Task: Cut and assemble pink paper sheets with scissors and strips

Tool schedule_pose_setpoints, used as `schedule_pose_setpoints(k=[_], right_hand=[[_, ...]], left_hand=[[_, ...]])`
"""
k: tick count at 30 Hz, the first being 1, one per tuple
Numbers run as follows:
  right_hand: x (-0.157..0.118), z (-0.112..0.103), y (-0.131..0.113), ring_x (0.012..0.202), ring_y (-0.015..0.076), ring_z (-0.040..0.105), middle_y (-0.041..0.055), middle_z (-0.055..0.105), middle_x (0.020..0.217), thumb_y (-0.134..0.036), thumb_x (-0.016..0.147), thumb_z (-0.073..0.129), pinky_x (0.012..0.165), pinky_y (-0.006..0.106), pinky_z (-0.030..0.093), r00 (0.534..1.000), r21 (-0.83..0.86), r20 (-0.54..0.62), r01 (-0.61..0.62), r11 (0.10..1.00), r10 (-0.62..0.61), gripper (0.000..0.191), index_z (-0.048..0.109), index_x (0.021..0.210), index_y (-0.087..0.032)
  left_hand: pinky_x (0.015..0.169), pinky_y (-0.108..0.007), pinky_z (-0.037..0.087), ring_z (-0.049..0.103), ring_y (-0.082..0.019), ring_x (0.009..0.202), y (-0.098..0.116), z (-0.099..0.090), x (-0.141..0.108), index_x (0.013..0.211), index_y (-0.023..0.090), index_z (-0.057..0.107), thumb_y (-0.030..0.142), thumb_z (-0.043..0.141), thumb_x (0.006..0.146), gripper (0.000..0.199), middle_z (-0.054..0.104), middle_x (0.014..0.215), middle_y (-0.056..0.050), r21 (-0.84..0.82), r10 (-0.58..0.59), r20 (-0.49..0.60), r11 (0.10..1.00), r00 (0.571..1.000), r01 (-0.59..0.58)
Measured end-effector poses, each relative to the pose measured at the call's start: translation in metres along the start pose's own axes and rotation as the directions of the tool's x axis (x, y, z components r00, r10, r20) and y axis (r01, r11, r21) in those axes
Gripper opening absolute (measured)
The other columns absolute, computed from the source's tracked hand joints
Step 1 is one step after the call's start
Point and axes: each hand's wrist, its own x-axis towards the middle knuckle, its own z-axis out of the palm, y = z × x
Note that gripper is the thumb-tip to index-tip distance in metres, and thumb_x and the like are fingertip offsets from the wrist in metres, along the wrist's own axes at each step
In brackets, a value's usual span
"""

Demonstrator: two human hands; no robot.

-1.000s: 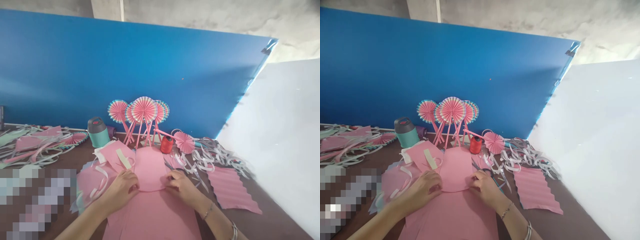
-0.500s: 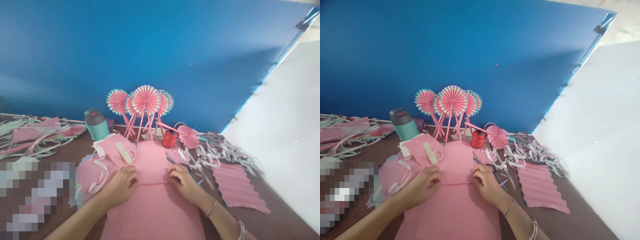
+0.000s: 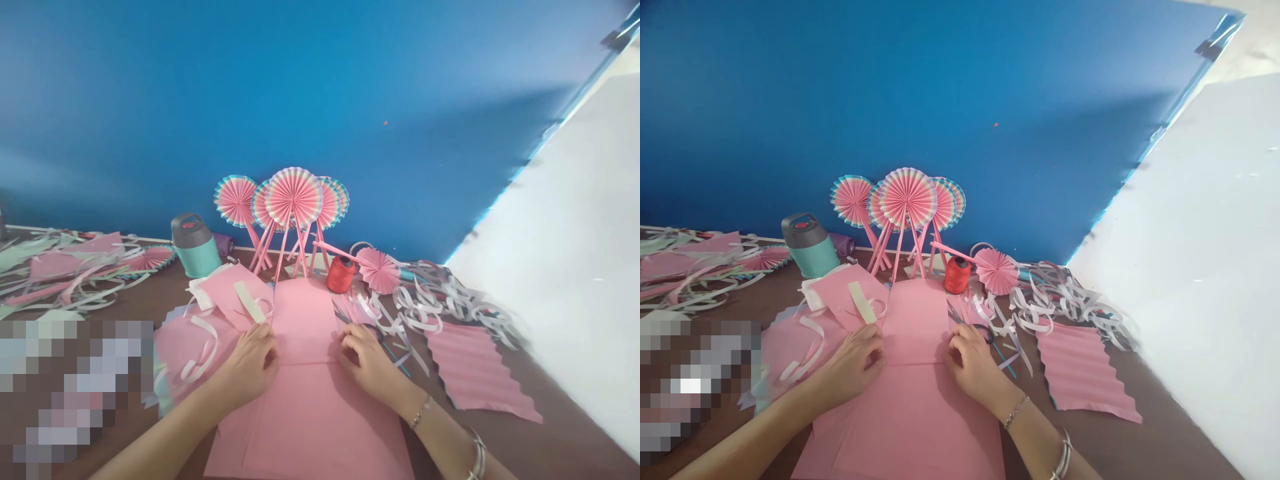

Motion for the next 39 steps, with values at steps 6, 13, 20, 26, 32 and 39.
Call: schedule_pose_setpoints(k=[6,13,20,26,32,39], right_hand=[[0.001,-0.003,-0.007,0.081,0.0183,0.051,0.0037,0.054,0.083,-0.011,0.082,0.049,0.075,0.036,0.042,1.000,-0.061,0.013,-0.022,0.998,0.023,0.020,0.045,0.065,-0.020],[0.001,-0.006,-0.012,0.081,0.0193,0.048,0.0040,0.052,0.082,-0.005,0.078,0.048,0.073,0.035,0.042,0.998,-0.143,0.049,-0.023,0.989,0.030,0.021,0.042,0.066,-0.020],[-0.003,-0.005,-0.011,0.079,0.0196,0.047,0.0043,0.052,0.083,-0.008,0.082,0.047,0.070,0.033,0.039,0.999,-0.230,0.045,0.018,0.973,-0.008,0.012,0.048,0.077,-0.019],[-0.005,-0.002,-0.011,0.092,0.0198,0.046,0.0052,0.055,0.102,-0.005,0.085,0.045,0.080,0.033,0.033,0.963,-0.339,0.147,0.262,0.903,-0.225,0.028,0.058,0.101,-0.024],[-0.003,-0.002,-0.010,0.096,0.0193,0.047,0.0051,0.056,0.104,-0.010,0.088,0.047,0.084,0.034,0.031,0.938,-0.351,0.244,0.322,0.879,-0.247,0.029,0.064,0.102,-0.028],[-0.002,-0.005,-0.006,0.096,0.0202,0.047,0.0053,0.055,0.102,-0.008,0.085,0.051,0.083,0.036,0.033,0.944,-0.249,0.234,0.290,0.924,-0.233,0.038,0.065,0.109,-0.034]], left_hand=[[0.068,-0.033,0.041,0.049,-0.018,0.076,0.002,0.001,0.001,0.064,0.021,0.038,0.009,0.040,0.074,0.016,0.048,0.077,-0.002,0.033,-0.007,0.014,0.999,1.000,0.007],[0.068,-0.034,0.040,0.049,-0.020,0.078,0.010,-0.003,0.001,0.067,0.021,0.039,0.008,0.040,0.073,0.014,0.049,0.079,-0.002,0.076,-0.070,0.046,0.995,0.996,0.067],[0.088,-0.043,0.039,0.044,-0.025,0.110,0.013,-0.001,-0.003,0.110,0.025,0.053,0.000,0.039,0.068,0.051,0.050,0.115,-0.007,0.095,0.056,0.016,0.994,0.998,-0.057],[0.101,-0.053,0.029,0.030,-0.030,0.129,0.020,-0.001,-0.002,0.121,0.042,0.055,-0.007,0.039,0.067,0.075,0.037,0.139,-0.004,0.197,0.202,0.135,0.954,0.970,-0.226],[0.106,-0.054,0.026,0.032,-0.030,0.131,0.023,-0.007,-0.001,0.115,0.040,0.062,-0.001,0.044,0.072,0.062,0.039,0.143,-0.001,0.159,0.138,0.202,0.972,0.970,-0.171],[0.105,-0.054,0.028,0.033,-0.029,0.130,0.005,-0.006,0.000,0.097,0.038,0.071,-0.005,0.045,0.071,0.057,0.046,0.138,-0.002,0.048,0.046,0.162,0.997,0.986,-0.054]])
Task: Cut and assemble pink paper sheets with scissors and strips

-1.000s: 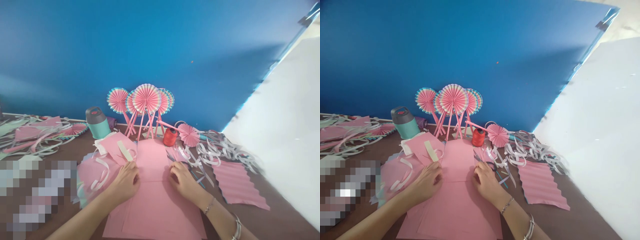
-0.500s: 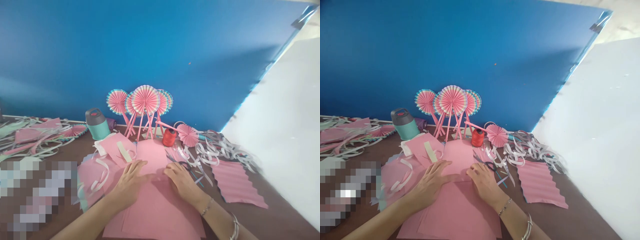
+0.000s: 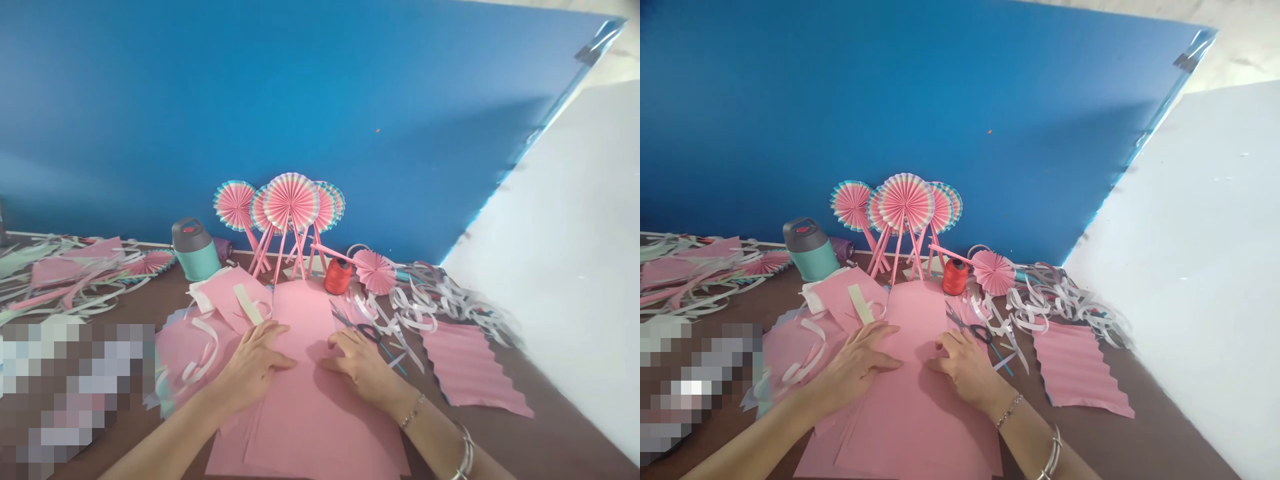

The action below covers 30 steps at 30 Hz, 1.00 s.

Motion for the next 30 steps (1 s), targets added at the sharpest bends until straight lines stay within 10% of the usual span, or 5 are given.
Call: schedule_pose_setpoints(k=[20,30], right_hand=[[-0.008,-0.007,0.010,0.086,0.0182,0.046,0.0048,0.055,0.089,-0.008,0.085,0.049,0.072,0.033,0.030,0.999,-0.029,-0.049,0.013,0.999,-0.015,0.032,0.070,0.097,-0.029],[-0.010,-0.007,0.008,0.082,0.0168,0.048,0.0030,0.057,0.081,-0.007,0.080,0.048,0.078,0.033,0.032,0.998,-0.062,-0.040,0.054,0.997,-0.057,0.024,0.065,0.092,-0.020]], left_hand=[[0.109,-0.053,0.023,0.031,-0.026,0.133,-0.013,-0.029,-0.008,0.103,0.038,0.069,-0.002,0.045,0.074,0.055,0.046,0.140,0.004,0.145,0.073,0.167,0.985,0.983,-0.097],[0.107,-0.055,0.024,0.030,-0.027,0.134,-0.022,-0.031,-0.012,0.104,0.043,0.067,-0.003,0.041,0.071,0.062,0.042,0.142,0.009,0.101,-0.070,0.217,0.994,0.974,0.049]])
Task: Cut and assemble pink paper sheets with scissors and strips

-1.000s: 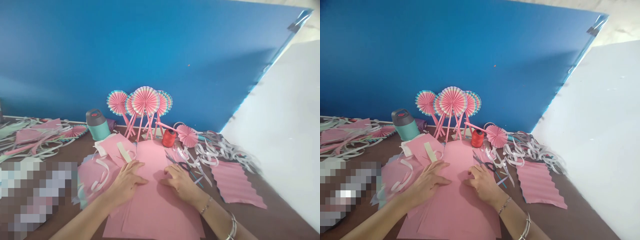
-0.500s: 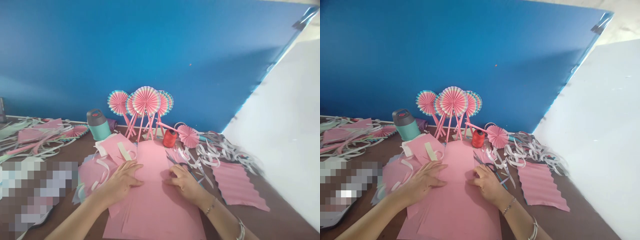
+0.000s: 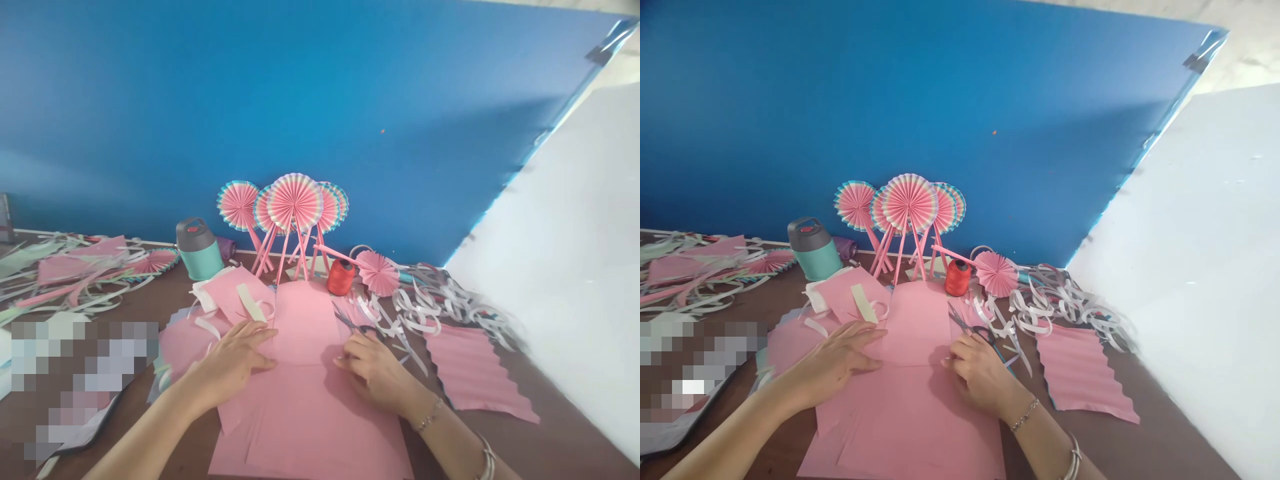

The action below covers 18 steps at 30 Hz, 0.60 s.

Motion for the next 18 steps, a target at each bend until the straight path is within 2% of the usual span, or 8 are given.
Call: schedule_pose_setpoints(k=[4,7,11,15,18], right_hand=[[0.000,0.000,0.001,0.075,0.0159,0.047,0.0037,0.057,0.075,-0.005,0.081,0.043,0.071,0.030,0.034,0.999,0.002,-0.042,0.031,1.000,-0.031,0.024,0.064,0.082,-0.017],[0.000,-0.002,-0.001,0.075,0.0159,0.047,0.0035,0.056,0.076,-0.006,0.079,0.046,0.071,0.031,0.033,0.999,-0.033,-0.038,-0.029,0.999,0.028,0.021,0.062,0.075,-0.018],[0.000,-0.007,-0.006,0.081,0.0171,0.046,0.0038,0.056,0.082,-0.007,0.076,0.051,0.073,0.033,0.031,0.996,-0.052,-0.021,-0.088,0.995,0.087,0.018,0.064,0.078,-0.019],[0.002,-0.007,-0.006,0.079,0.0171,0.046,0.0034,0.056,0.076,-0.014,0.082,0.051,0.072,0.033,0.030,0.999,-0.104,-0.023,-0.043,0.994,0.041,0.014,0.062,0.075,-0.018],[0.005,-0.001,-0.005,0.073,0.0163,0.045,0.0032,0.055,0.070,-0.013,0.086,0.047,0.069,0.033,0.029,0.997,-0.182,-0.070,0.011,0.983,-0.024,0.021,0.060,0.070,-0.018]], left_hand=[[0.104,-0.054,0.028,0.034,-0.026,0.132,-0.005,0.004,-0.001,0.100,0.041,0.069,-0.005,0.040,0.068,0.063,0.048,0.139,0.007,0.024,0.029,-0.053,0.999,0.998,-0.028],[0.104,-0.054,0.028,0.034,-0.024,0.132,-0.008,0.009,-0.002,0.100,0.043,0.068,-0.007,0.039,0.064,0.068,0.048,0.138,0.008,0.026,0.006,-0.055,1.000,0.998,-0.004],[0.103,-0.053,0.029,0.036,-0.025,0.130,-0.007,0.009,-0.003,0.098,0.042,0.069,-0.006,0.039,0.064,0.066,0.051,0.135,0.007,-0.008,0.028,-0.092,1.000,0.995,-0.029],[0.099,-0.047,0.036,0.045,-0.024,0.121,-0.003,0.002,0.000,0.090,0.035,0.073,-0.005,0.040,0.062,0.059,0.059,0.125,0.003,-0.019,0.073,-0.141,0.997,0.987,-0.077],[0.090,-0.040,0.042,0.053,-0.023,0.106,-0.001,-0.003,0.004,0.071,0.027,0.073,-0.006,0.041,0.058,0.048,0.067,0.107,-0.001,-0.027,0.075,-0.212,0.996,0.974,-0.083]])
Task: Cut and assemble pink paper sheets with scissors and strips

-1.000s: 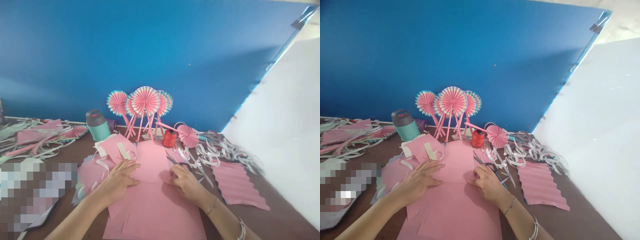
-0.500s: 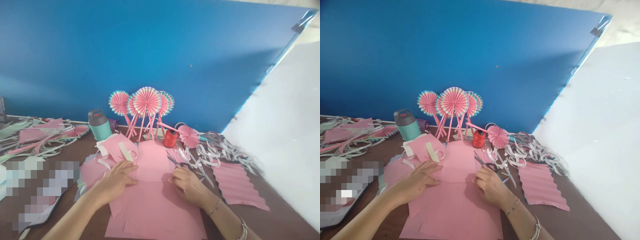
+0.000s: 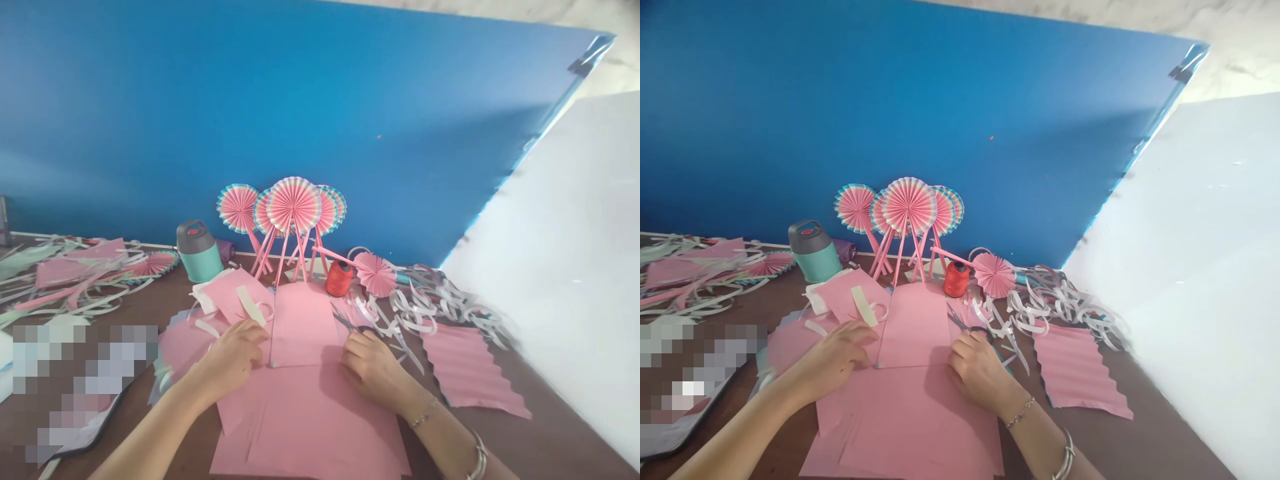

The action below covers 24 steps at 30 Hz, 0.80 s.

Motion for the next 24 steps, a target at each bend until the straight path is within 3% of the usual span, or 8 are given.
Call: schedule_pose_setpoints(k=[4,8,11,13,15,19,22,24], right_hand=[[0.005,0.006,-0.001,0.069,0.0158,0.045,0.0036,0.055,0.067,-0.010,0.082,0.045,0.067,0.032,0.030,0.996,-0.009,-0.086,0.007,1.000,-0.008,0.021,0.056,0.065,-0.017],[0.008,0.003,-0.001,0.067,0.0149,0.046,0.0017,0.053,0.066,-0.007,0.080,0.042,0.063,0.028,0.034,0.952,0.172,-0.265,-0.112,0.979,0.156,0.019,0.052,0.068,-0.019],[0.009,-0.002,-0.005,0.068,0.0148,0.048,0.0017,0.053,0.068,-0.007,0.081,0.042,0.064,0.028,0.036,0.909,0.268,-0.353,-0.128,0.955,0.220,0.018,0.051,0.071,-0.020],[0.009,-0.004,-0.010,0.069,0.0153,0.048,0.0019,0.054,0.068,-0.008,0.083,0.042,0.065,0.029,0.037,0.922,0.237,-0.348,-0.090,0.967,0.172,0.019,0.051,0.070,-0.020],[0.009,-0.005,-0.017,0.069,0.0157,0.048,0.0021,0.054,0.067,-0.009,0.085,0.043,0.065,0.030,0.036,0.941,0.172,-0.329,-0.025,0.985,0.082,0.020,0.051,0.071,-0.020],[0.011,-0.007,-0.025,0.073,0.0163,0.049,0.0039,0.058,0.074,-0.010,0.088,0.042,0.067,0.030,0.037,0.961,0.131,-0.273,0.091,0.987,-0.052,0.016,0.056,0.083,-0.019],[0.012,-0.008,-0.026,0.074,0.0161,0.050,0.0051,0.061,0.081,-0.011,0.088,0.043,0.068,0.029,0.038,0.969,0.190,-0.245,0.085,0.978,-0.037,0.016,0.057,0.092,-0.018],[0.011,-0.007,-0.024,0.071,0.0154,0.051,0.0043,0.060,0.077,-0.010,0.087,0.042,0.064,0.028,0.037,0.980,0.217,-0.197,0.001,0.976,0.043,0.016,0.056,0.085,-0.018]], left_hand=[[0.076,-0.033,0.043,0.056,-0.017,0.079,0.003,-0.001,0.005,0.065,0.021,0.066,-0.003,0.037,0.066,0.038,0.064,0.075,-0.002,-0.088,0.018,-0.267,0.995,0.964,-0.043],[0.067,-0.030,0.041,0.052,-0.015,0.065,0.018,0.000,0.002,0.064,0.019,0.061,0.005,0.038,0.073,0.028,0.057,0.062,-0.001,-0.193,0.083,-0.441,0.964,0.894,-0.184],[0.064,-0.028,0.041,0.053,-0.015,0.064,0.034,0.005,0.001,0.076,0.019,0.065,0.013,0.042,0.078,0.024,0.060,0.065,-0.002,-0.333,0.041,-0.375,0.926,0.926,-0.177],[0.062,-0.025,0.041,0.056,-0.014,0.065,0.045,0.012,0.003,0.082,0.019,0.068,0.021,0.048,0.081,0.020,0.064,0.070,-0.002,-0.470,-0.091,-0.276,0.881,0.957,-0.051],[0.059,-0.024,0.042,0.057,-0.015,0.065,0.054,0.020,0.008,0.076,0.017,0.068,0.031,0.052,0.081,0.022,0.064,0.068,-0.002,-0.614,-0.256,-0.170,0.783,0.952,0.101],[0.058,-0.024,0.042,0.058,-0.016,0.064,0.063,0.023,0.014,0.066,0.016,0.066,0.042,0.048,0.085,0.037,0.064,0.063,-0.002,-0.698,-0.434,-0.136,0.680,0.890,0.225],[0.059,-0.023,0.042,0.057,-0.015,0.063,0.062,0.013,0.012,0.063,0.018,0.062,0.040,0.050,0.083,0.033,0.063,0.063,0.000,-0.630,-0.489,-0.295,0.745,0.821,0.218],[0.057,-0.022,0.041,0.055,-0.014,0.060,0.058,0.003,0.009,0.062,0.019,0.059,0.039,0.052,0.081,0.029,0.060,0.061,0.002,-0.538,-0.514,-0.452,0.809,0.729,0.236]])
